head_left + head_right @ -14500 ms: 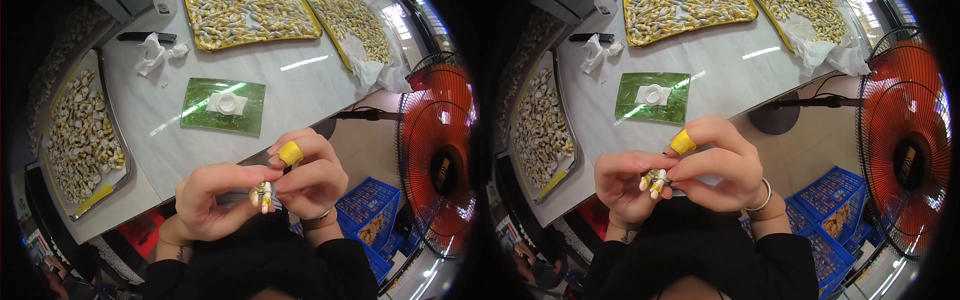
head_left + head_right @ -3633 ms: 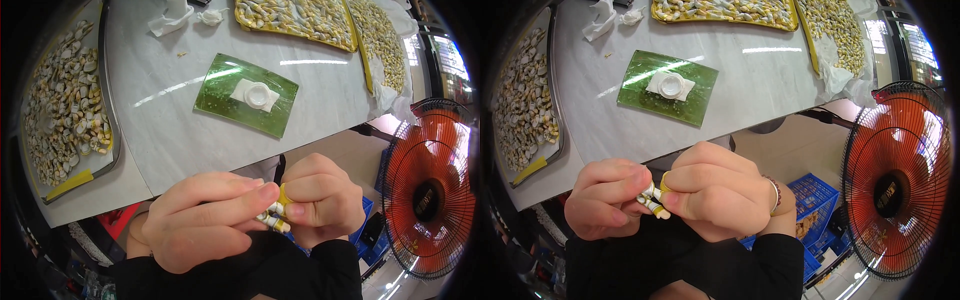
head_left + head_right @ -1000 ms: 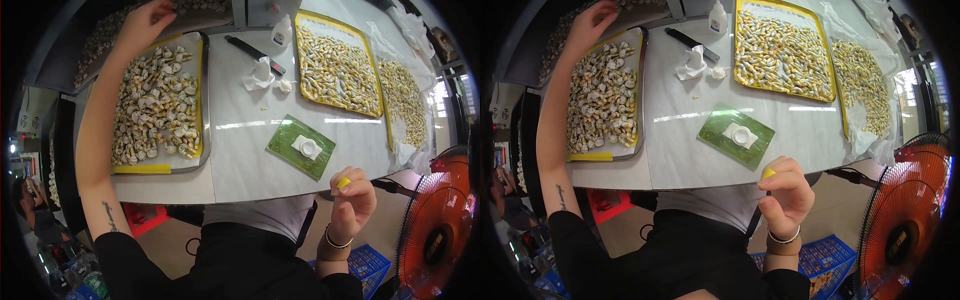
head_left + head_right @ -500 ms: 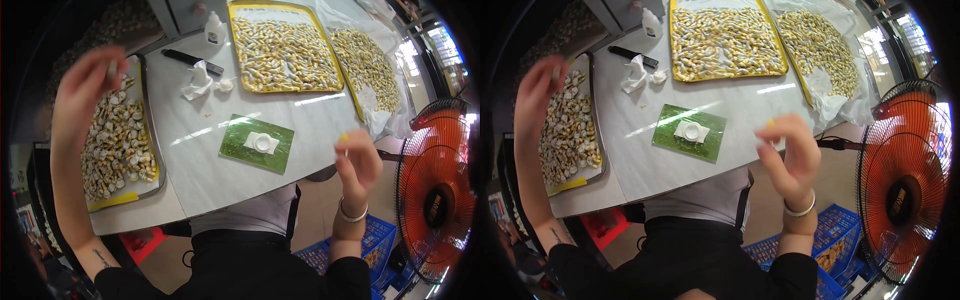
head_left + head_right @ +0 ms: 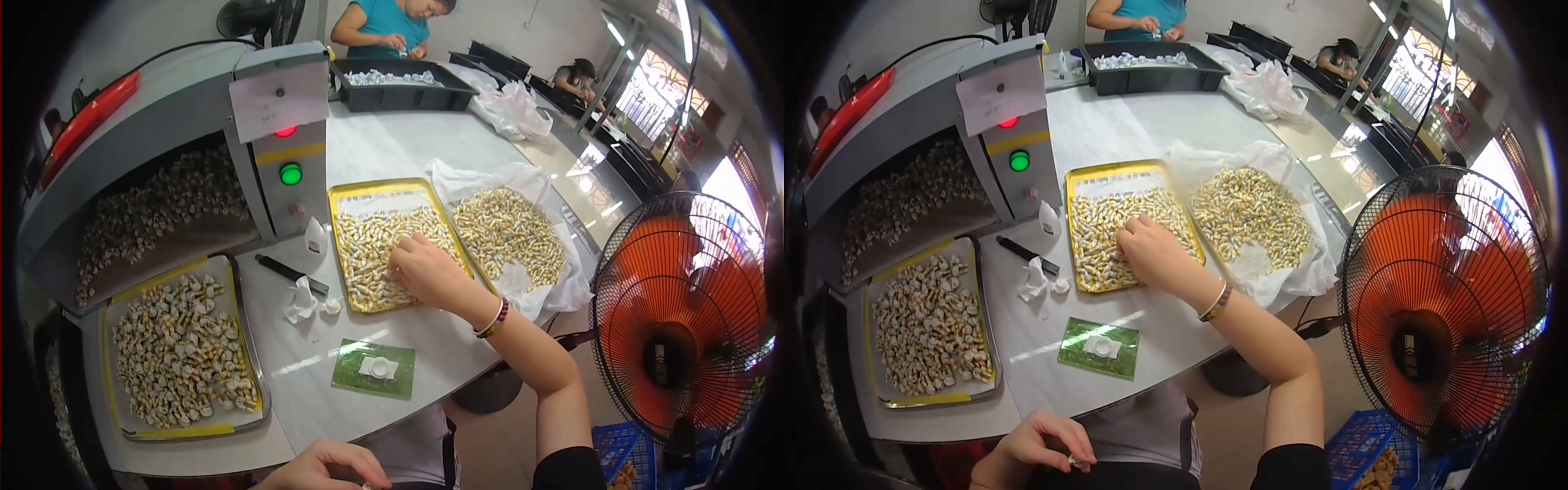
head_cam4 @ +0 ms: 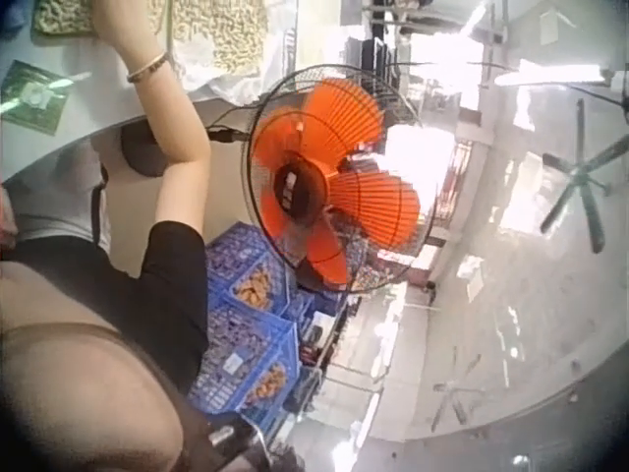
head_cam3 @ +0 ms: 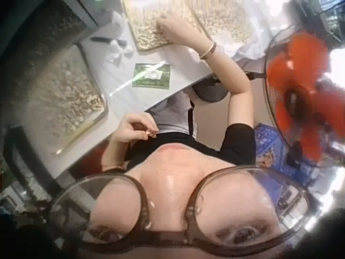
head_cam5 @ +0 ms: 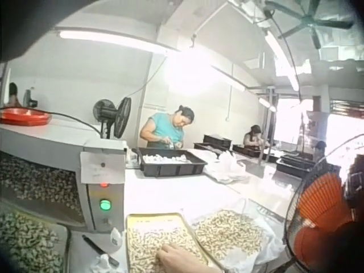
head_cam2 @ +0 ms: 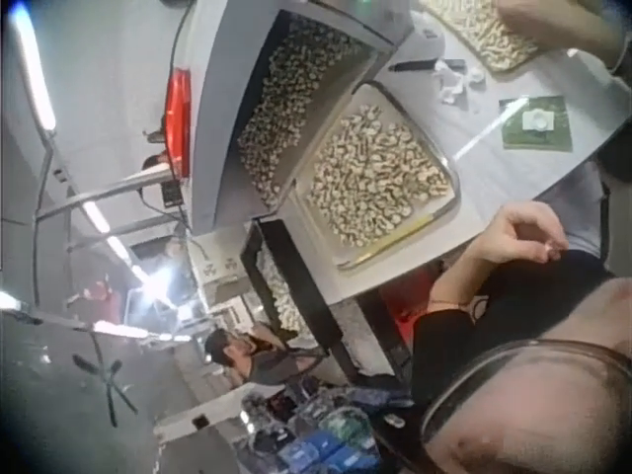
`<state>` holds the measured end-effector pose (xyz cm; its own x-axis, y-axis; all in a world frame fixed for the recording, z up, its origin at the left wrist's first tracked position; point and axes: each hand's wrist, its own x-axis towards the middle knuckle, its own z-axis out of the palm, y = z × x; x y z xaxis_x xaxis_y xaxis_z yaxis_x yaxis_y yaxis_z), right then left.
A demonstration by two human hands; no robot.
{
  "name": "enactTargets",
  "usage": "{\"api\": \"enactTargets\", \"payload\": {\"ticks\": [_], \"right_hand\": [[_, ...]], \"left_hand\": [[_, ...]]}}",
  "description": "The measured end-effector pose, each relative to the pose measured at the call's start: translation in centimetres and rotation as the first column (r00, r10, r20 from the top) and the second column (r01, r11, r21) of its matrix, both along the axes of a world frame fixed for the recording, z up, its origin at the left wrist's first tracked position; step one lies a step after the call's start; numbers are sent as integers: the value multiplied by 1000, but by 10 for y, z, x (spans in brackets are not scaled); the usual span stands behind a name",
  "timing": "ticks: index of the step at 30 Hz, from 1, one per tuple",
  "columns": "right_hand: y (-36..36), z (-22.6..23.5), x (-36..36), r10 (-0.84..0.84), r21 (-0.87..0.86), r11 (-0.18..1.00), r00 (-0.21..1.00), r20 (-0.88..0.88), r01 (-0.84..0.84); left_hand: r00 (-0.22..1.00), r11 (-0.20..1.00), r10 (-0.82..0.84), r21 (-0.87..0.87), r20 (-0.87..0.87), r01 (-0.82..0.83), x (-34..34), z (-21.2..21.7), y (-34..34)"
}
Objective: The person assembles small plastic toy figurine components by hand, joining them with glue from a bottle at a workshop table.
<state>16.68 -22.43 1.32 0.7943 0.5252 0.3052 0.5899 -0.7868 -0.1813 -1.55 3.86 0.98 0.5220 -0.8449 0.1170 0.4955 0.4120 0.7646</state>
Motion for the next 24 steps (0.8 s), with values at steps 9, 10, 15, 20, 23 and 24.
{"api": "enactTargets", "payload": {"ticks": [9,10,15,20,23,24], "right_hand": [[-5,-3,5,-53,-84,995,998,43,57],[-6,-6,7,-52,-67,996,996,70,57],[-4,-6,7,-69,-65,995,989,130,78],[0,-2,0,-60,-111,991,984,168,79],[-15,-4,-4,-104,-99,988,987,123,117],[0,0,-5,-73,-91,992,990,124,85]], "left_hand": [[642,686,504,184,578,-704,2,53,-31],[646,688,509,183,569,-703,2,57,-36],[226,653,624,-340,748,-677,5,89,-64],[543,905,348,-124,764,-406,8,150,-69],[577,964,264,-234,773,-128,19,175,-57],[403,700,714,-613,573,-367,-1,148,-85]]}}
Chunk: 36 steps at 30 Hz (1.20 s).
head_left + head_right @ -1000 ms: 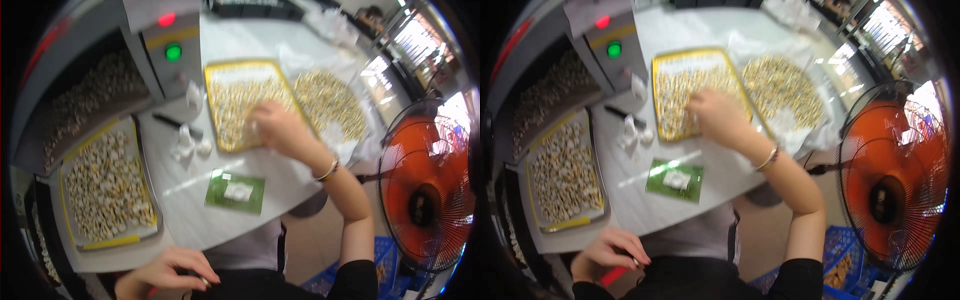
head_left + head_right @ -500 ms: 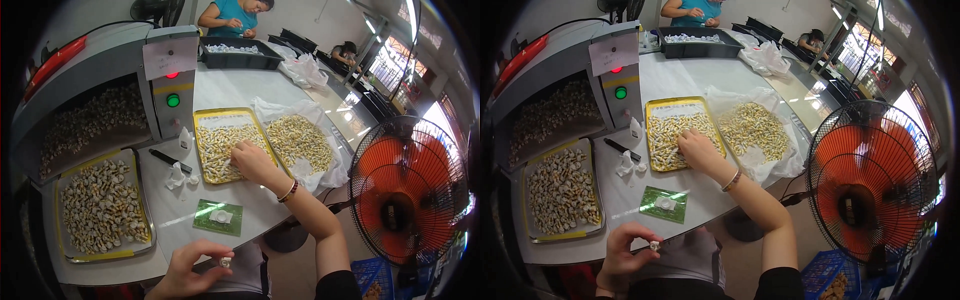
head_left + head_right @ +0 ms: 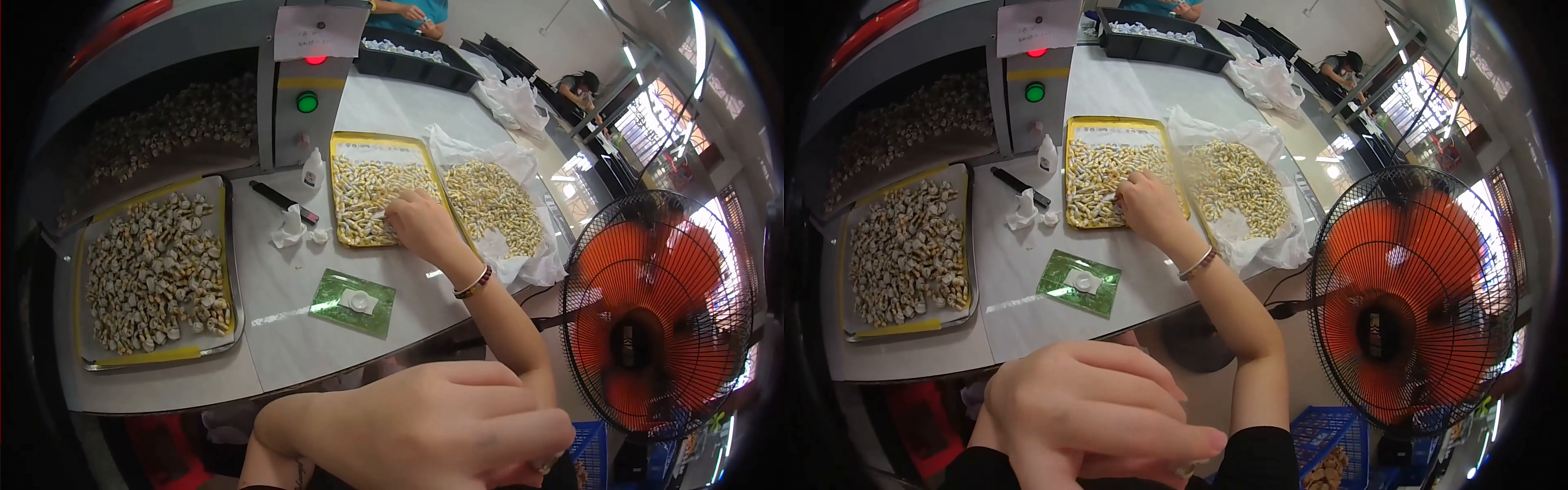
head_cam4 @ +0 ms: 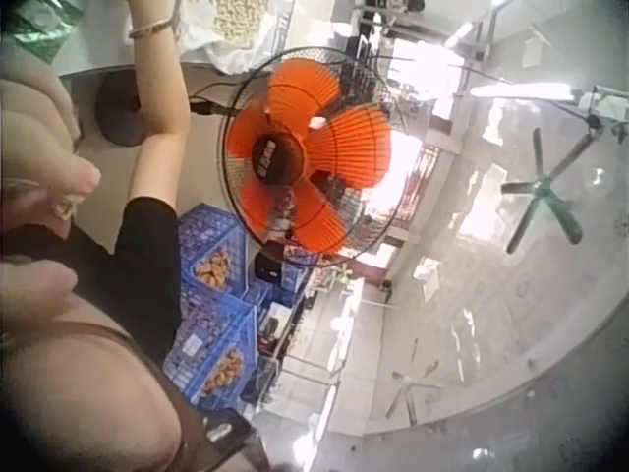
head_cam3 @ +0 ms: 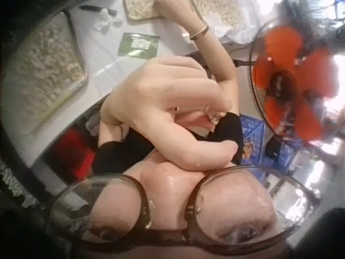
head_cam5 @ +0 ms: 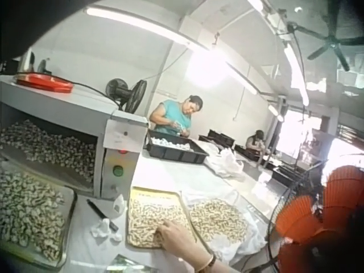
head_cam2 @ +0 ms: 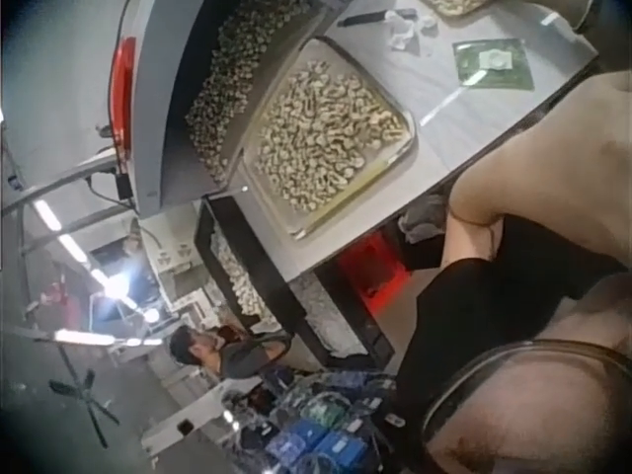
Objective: The person assembles small plastic toy figurine components by hand, joining them with glue from a bottle at a workshop table.
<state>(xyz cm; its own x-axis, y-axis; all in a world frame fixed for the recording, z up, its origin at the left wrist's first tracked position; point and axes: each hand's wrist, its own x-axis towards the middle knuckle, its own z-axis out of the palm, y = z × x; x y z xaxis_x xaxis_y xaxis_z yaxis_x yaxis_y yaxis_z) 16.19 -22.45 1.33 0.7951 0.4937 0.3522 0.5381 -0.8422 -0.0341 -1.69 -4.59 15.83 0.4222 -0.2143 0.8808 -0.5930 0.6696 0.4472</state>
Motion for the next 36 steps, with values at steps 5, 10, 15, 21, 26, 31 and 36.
{"api": "enactTargets", "payload": {"ticks": [5,10,15,21,26,31,36], "right_hand": [[4,3,-2,-57,-9,998,998,-6,57],[-10,-11,4,-107,-1,994,994,38,107],[3,-3,-2,-66,106,993,997,47,60],[20,24,-21,-86,370,921,990,-110,121],[27,35,-31,86,517,845,989,123,-137],[37,45,-54,197,658,731,979,46,-178],[31,55,-85,238,722,667,971,29,-185]], "left_hand": [[992,989,18,145,123,-36,8,-6,20],[945,974,-224,44,239,220,32,-19,32],[495,441,-866,-365,67,820,17,-27,50],[196,140,-955,-245,221,959,23,-4,38],[134,77,-972,-277,191,958,22,-16,51],[196,138,-952,-245,234,960,28,-13,30],[946,947,252,150,202,-284,28,-44,31]]}}
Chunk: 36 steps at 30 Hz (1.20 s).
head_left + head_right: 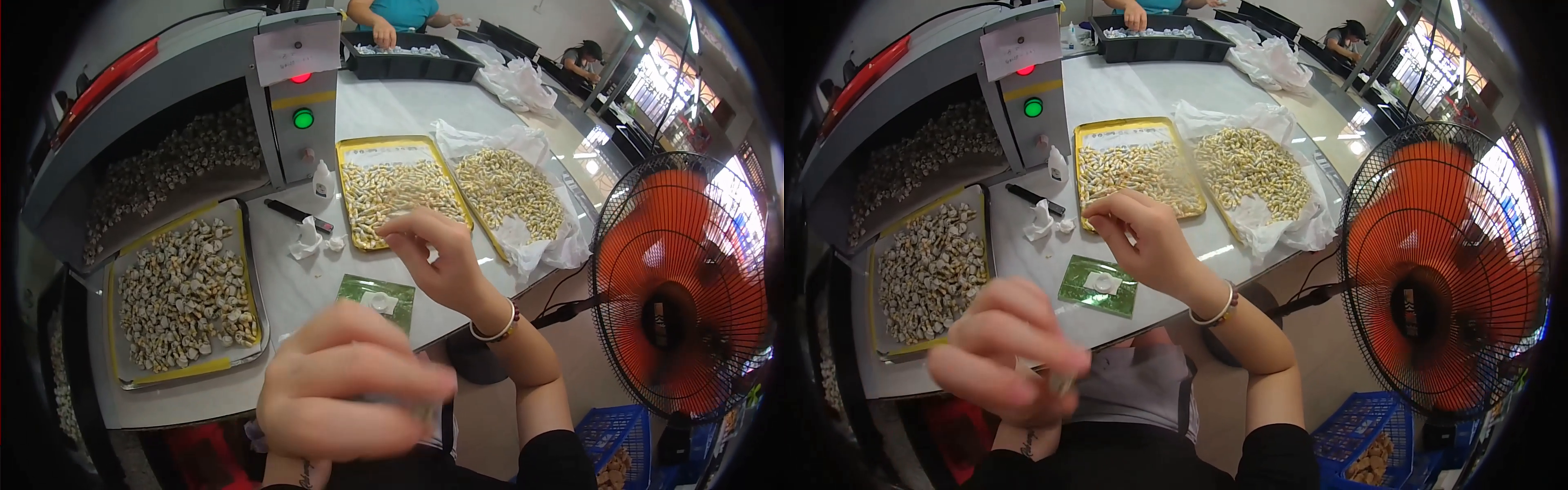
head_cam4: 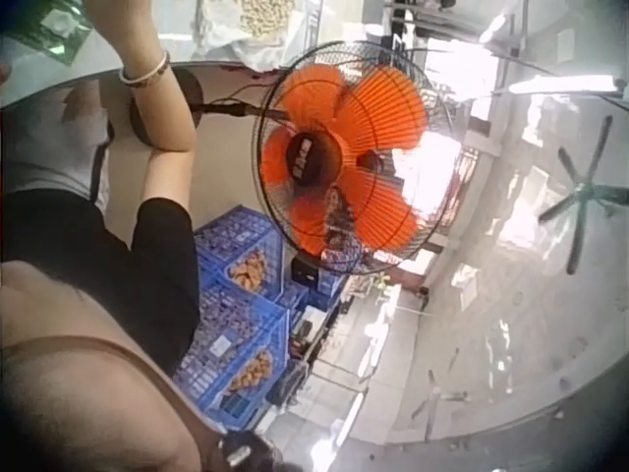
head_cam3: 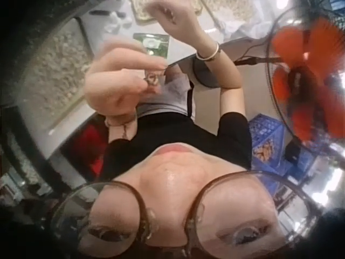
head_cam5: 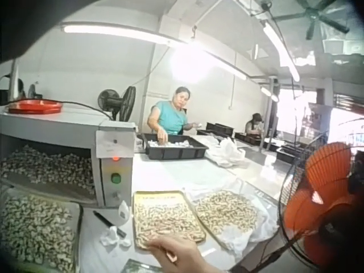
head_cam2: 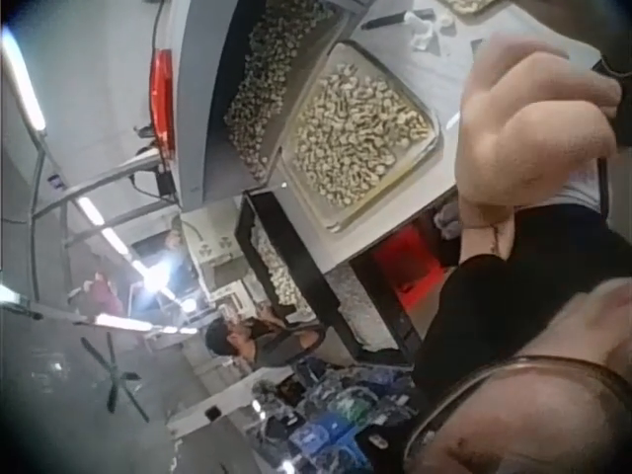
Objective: The person assembles small plastic toy figurine components by hand, joining them with glue from a bottle at a workshop table.
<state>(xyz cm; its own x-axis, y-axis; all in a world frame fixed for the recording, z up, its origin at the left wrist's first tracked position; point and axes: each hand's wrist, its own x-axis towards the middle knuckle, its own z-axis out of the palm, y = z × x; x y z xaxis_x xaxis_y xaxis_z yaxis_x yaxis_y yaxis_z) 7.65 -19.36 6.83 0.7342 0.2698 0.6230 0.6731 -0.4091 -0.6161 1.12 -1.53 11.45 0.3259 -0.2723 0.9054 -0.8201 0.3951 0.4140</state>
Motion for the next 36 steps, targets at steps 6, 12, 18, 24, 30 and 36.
{"api": "enactTargets", "payload": {"ticks": [6,12,18,24,30,36], "right_hand": [[7,3,-21,46,73,996,999,-8,-45],[-2,-17,-30,-4,127,992,999,-53,10],[-12,-39,-28,-53,276,956,985,-165,98],[-32,-71,-30,8,530,819,918,-396,221],[-33,-84,-30,41,590,755,878,-477,285],[-36,-75,-35,130,610,745,838,-530,270]], "left_hand": [[868,863,436,163,237,-478,-32,28,-1],[934,941,321,58,159,-334,-31,20,-25],[910,964,41,222,412,-144,-17,20,-38],[987,912,2,405,162,-68,-4,-31,-30],[928,908,7,391,-372,150,-6,-71,-11],[797,961,119,270,-592,58,-3,-91,7]]}}
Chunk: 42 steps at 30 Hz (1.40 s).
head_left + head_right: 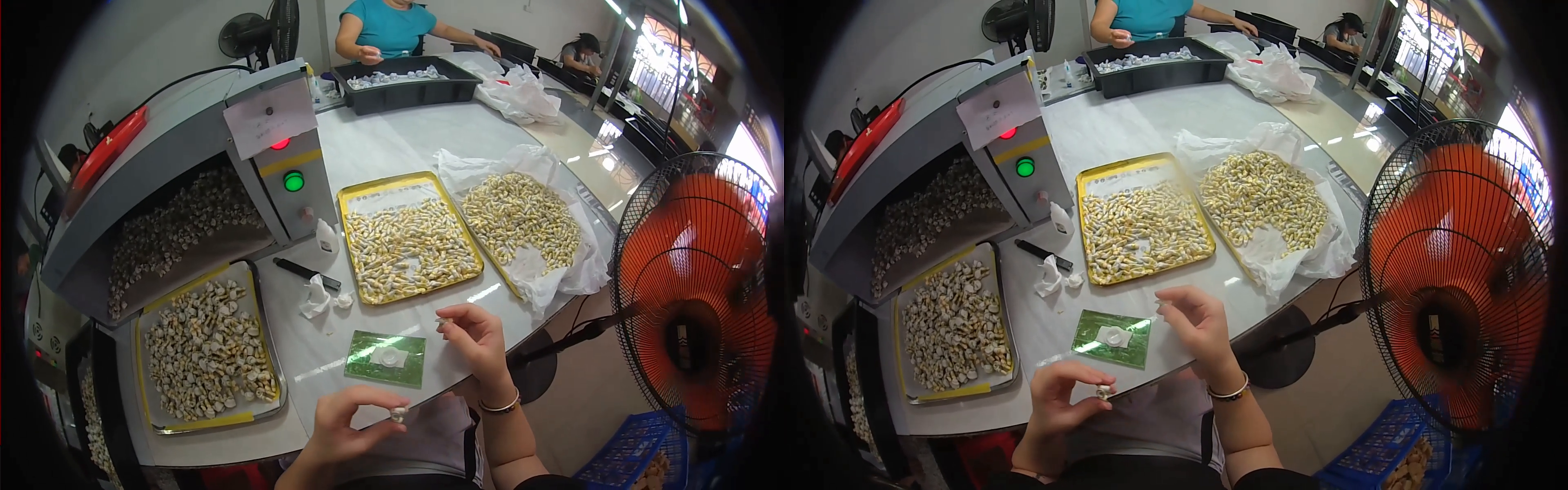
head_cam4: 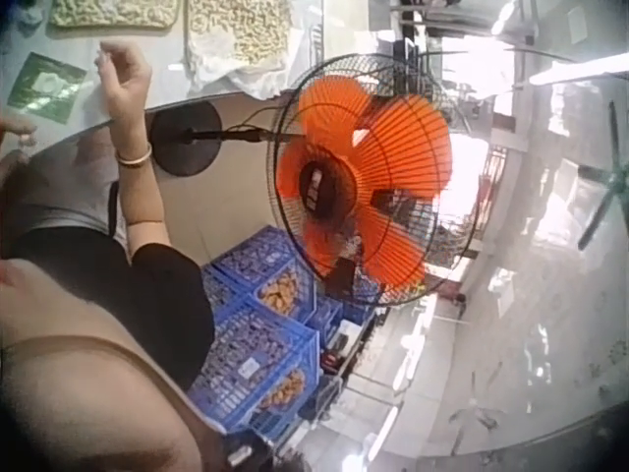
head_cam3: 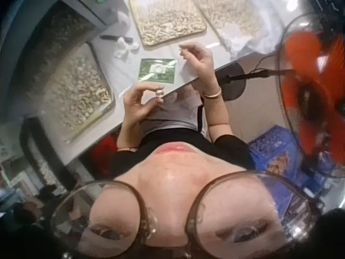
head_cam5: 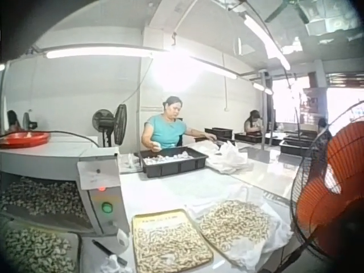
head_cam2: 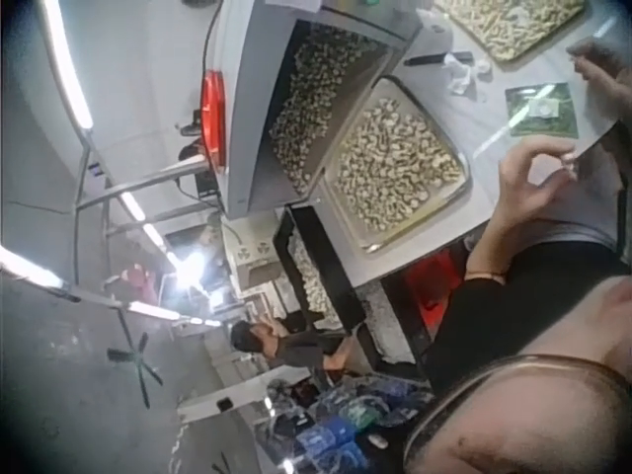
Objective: The person assembles small plastic toy figurine components by hand, joining them with glue from a bottle at a workshop table.
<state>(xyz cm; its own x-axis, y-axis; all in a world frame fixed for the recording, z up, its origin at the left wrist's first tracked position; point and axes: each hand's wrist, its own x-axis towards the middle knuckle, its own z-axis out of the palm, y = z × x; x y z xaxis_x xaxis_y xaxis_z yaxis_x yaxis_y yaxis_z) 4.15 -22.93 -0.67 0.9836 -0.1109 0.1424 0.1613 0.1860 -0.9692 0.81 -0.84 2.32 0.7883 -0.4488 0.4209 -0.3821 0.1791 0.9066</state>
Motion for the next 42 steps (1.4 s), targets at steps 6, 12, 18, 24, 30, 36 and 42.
{"api": "enactTargets", "payload": {"ticks": [6,12,18,24,30,36,42], "right_hand": [[0,2,1,22,-37,999,996,-83,-25],[5,-1,2,9,-122,992,1000,-29,-12],[-1,-4,1,37,-282,959,999,33,-26],[-5,-2,5,75,-281,957,997,24,-66],[5,2,8,40,-252,967,999,19,-34],[5,1,4,25,-308,951,1000,2,-23],[3,-2,2,31,-337,941,998,63,-8]], "left_hand": [[983,983,184,14,-9,-183,5,0,10],[981,978,189,-79,-44,-192,9,-6,11],[925,920,269,-214,-269,-329,2,-17,16],[913,886,179,-344,-368,-312,7,-10,16],[911,914,202,-265,-359,-308,12,-9,18],[911,928,189,-237,-367,-288,11,-8,15],[910,922,157,-274,-383,-274,7,-13,17]]}}
